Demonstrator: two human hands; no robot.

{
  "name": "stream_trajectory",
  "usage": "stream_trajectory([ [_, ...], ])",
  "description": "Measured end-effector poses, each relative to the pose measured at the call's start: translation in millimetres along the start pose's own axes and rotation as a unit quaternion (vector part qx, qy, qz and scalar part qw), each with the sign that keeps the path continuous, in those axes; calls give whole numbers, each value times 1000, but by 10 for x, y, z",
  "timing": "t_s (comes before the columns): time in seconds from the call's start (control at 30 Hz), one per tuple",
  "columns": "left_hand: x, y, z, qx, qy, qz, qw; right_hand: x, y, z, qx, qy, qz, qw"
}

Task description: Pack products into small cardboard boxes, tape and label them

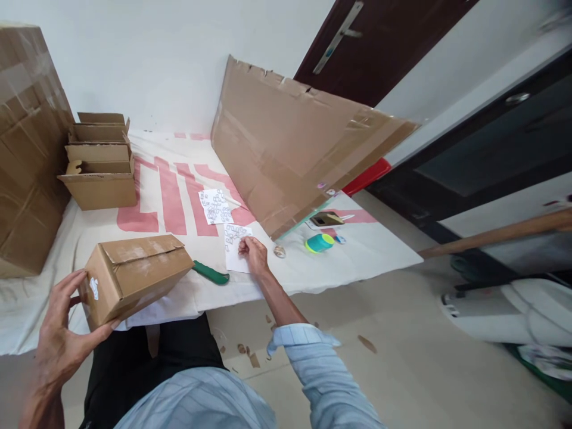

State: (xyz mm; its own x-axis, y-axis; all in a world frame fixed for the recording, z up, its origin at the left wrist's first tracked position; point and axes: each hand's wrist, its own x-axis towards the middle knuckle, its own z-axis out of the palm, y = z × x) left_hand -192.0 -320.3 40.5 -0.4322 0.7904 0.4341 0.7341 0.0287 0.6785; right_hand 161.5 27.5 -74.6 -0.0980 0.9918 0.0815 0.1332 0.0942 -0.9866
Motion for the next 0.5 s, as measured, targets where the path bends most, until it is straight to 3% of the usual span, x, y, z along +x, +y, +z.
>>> stream_trajectory([
  [0.33, 15, -13, -21, -7, 4, -6, 1000, -46, -198, -67, 154, -91, 58, 982],
  [0.5, -40, -178, -63, -48, -15, -63, 997, -87, -378, -77, 193, -112, 60, 973],
])
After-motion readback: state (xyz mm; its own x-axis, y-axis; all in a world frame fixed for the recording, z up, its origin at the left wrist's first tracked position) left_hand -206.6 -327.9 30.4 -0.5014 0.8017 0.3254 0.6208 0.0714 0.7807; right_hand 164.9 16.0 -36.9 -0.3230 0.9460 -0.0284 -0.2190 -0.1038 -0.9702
